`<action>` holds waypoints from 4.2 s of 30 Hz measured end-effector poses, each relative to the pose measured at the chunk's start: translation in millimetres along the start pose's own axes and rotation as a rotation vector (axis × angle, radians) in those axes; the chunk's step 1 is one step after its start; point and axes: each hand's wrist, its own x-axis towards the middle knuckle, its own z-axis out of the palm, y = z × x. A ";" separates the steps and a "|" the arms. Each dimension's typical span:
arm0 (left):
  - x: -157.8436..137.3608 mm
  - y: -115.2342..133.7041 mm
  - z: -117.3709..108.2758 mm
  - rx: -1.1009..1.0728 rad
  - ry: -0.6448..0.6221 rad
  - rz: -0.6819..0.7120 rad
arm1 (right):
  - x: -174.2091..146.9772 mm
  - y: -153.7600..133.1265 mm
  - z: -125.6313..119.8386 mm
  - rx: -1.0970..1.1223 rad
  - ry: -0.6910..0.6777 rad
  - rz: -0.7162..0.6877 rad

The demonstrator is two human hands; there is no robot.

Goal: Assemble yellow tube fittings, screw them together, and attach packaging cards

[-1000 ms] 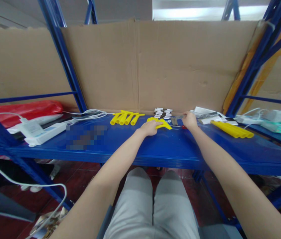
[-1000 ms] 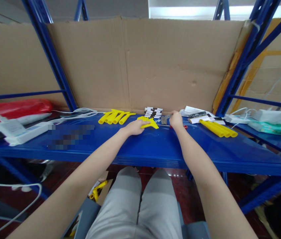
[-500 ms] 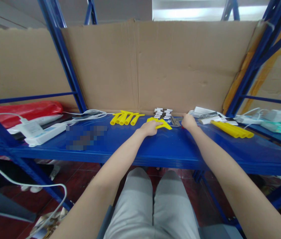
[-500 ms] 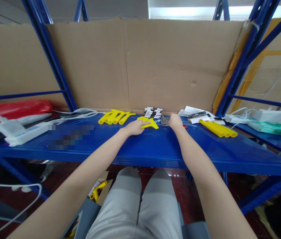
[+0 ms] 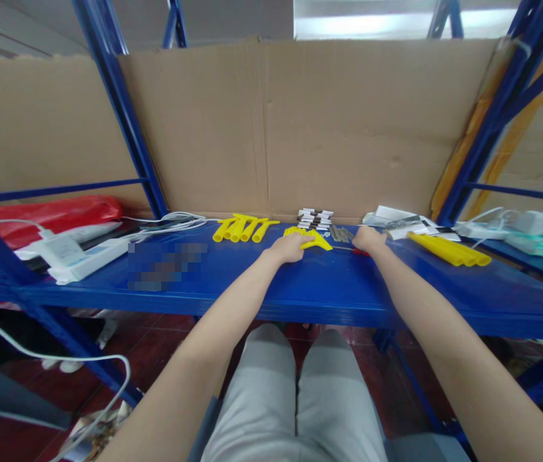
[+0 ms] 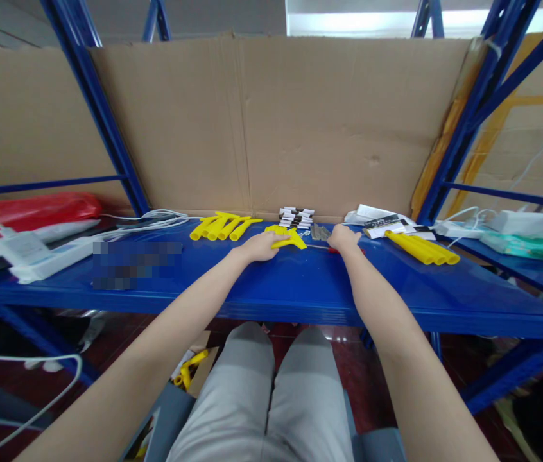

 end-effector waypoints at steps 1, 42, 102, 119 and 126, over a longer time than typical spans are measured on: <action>-0.1 0.1 -0.1 0.000 0.001 0.002 | -2.9 -2.3 -3.3 -0.042 0.002 0.023; -0.9 3.6 -0.5 0.072 0.120 -0.036 | -33.4 -29.7 -20.1 0.896 -0.535 -0.156; 2.5 -1.3 4.9 0.112 0.159 0.119 | -13.1 -13.3 -5.3 1.083 -0.836 -0.319; 3.3 -3.7 5.5 0.064 0.168 0.135 | -16.6 -14.2 -4.2 1.032 -0.841 -0.347; 1.9 -1.8 1.5 0.035 0.154 0.148 | -12.5 -12.2 -3.0 0.981 -0.790 -0.397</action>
